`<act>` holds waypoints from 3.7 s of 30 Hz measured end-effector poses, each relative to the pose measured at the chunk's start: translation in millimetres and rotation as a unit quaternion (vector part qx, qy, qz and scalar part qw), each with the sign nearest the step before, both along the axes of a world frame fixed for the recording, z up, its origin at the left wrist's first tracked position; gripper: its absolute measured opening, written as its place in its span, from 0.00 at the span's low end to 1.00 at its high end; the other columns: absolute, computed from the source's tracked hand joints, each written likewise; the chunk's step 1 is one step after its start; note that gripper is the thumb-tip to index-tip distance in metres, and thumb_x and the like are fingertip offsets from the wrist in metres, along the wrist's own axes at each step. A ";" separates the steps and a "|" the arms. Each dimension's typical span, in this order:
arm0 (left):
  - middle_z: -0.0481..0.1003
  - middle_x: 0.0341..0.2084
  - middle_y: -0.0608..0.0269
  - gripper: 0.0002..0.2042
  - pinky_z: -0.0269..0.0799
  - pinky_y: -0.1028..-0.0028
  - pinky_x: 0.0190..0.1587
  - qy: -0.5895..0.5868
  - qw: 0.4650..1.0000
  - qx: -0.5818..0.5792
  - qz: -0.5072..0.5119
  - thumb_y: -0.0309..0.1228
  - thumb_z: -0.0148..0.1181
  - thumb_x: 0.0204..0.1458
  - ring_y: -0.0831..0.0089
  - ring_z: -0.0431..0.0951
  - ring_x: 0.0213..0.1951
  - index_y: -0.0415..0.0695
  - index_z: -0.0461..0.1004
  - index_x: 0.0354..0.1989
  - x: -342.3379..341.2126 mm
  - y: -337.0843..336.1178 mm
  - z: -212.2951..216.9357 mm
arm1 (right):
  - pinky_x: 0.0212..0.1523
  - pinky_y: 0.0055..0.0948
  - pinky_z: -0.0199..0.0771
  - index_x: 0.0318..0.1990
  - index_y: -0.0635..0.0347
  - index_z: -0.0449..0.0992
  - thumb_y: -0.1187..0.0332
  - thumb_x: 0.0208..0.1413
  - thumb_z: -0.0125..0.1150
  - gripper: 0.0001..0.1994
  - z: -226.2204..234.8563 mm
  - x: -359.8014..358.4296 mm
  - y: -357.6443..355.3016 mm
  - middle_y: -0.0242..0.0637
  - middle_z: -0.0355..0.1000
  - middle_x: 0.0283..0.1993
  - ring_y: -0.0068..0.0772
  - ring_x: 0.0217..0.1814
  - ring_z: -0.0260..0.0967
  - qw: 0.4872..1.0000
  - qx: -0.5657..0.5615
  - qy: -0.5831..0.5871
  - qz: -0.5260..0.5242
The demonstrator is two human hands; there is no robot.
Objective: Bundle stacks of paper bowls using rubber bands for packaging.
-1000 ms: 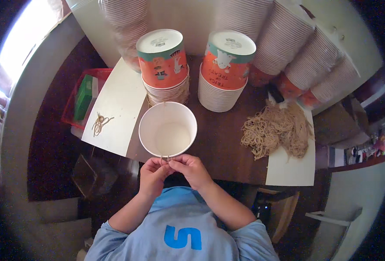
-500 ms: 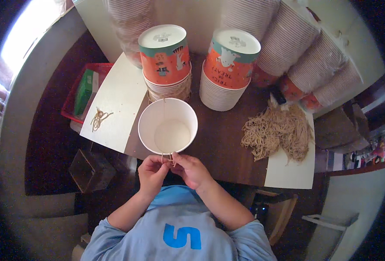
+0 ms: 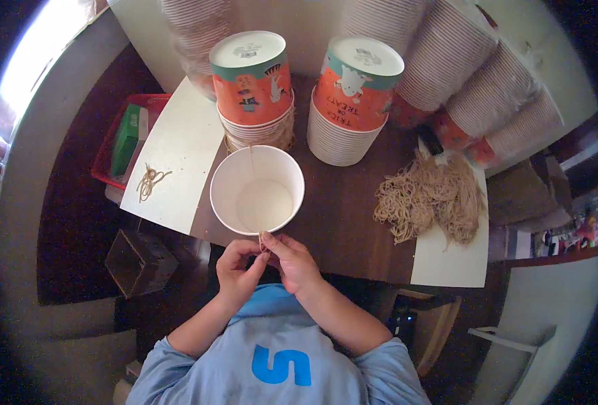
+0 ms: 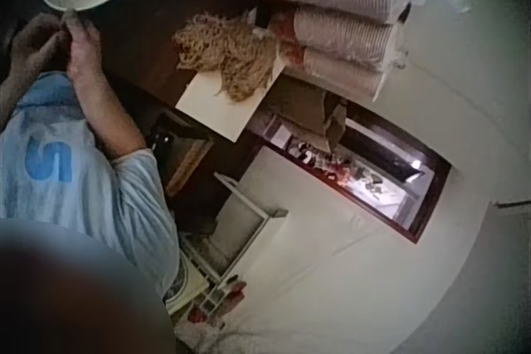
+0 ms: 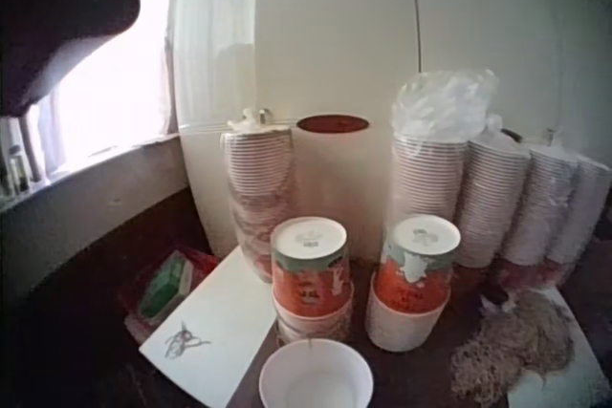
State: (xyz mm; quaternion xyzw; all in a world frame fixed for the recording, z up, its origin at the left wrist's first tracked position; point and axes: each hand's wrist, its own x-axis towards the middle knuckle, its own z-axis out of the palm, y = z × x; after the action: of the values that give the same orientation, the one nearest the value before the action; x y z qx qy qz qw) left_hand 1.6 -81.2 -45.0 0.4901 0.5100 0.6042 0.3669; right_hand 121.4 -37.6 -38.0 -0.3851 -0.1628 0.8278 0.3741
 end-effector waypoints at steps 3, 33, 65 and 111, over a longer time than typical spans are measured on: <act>0.75 0.31 0.60 0.06 0.73 0.79 0.36 0.033 0.999 -0.016 0.007 0.19 0.61 0.47 0.76 0.76 0.33 0.36 0.73 0.34 -0.7 -0.6 0.3 | 0.40 0.23 0.66 0.38 0.54 0.75 0.60 0.56 0.60 0.09 -8.1 0.8 0.4 0.27 0.72 0.34 0.21 0.36 0.67 1.000 0.002 0.004 0.000; 0.76 0.33 0.60 0.06 0.74 0.74 0.42 -0.273 0.956 -0.089 -0.060 0.17 0.54 0.52 0.73 0.78 0.36 0.35 0.70 0.38 -8.4 3.0 0.2 | 0.37 0.31 0.74 0.34 0.62 0.73 0.78 0.47 0.62 0.07 11.1 22.5 5.7 0.40 0.72 0.38 0.40 0.38 0.72 0.673 0.622 -0.400 0.003; 0.77 0.27 0.62 0.05 0.71 0.80 0.30 -0.200 0.950 -0.213 -0.114 0.25 0.61 0.52 0.80 0.74 0.27 0.37 0.76 0.34 -21.9 7.9 23.5 | 0.33 0.33 0.66 0.33 0.59 0.73 0.74 0.39 0.66 0.11 32.6 25.8 19.0 0.38 0.69 0.44 0.36 0.35 0.68 0.502 0.734 -0.456 0.034; 0.70 0.21 0.61 0.06 0.63 0.72 0.28 0.295 0.936 0.191 0.004 0.20 0.62 0.41 0.67 0.69 0.23 0.42 0.71 0.26 -25.1 9.1 57.6 | 0.38 0.32 0.70 0.36 0.56 0.74 0.78 0.38 0.66 0.15 36.1 9.2 6.0 0.36 0.73 0.41 0.38 0.39 0.70 0.621 0.707 -0.336 -0.037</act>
State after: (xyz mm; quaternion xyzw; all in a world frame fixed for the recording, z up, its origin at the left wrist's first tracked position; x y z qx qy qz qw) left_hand -23.4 -72.0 12.6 0.7050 0.4724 0.5201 0.0967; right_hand 130.6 -31.6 -1.9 -0.2584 -0.7977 0.2557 0.4811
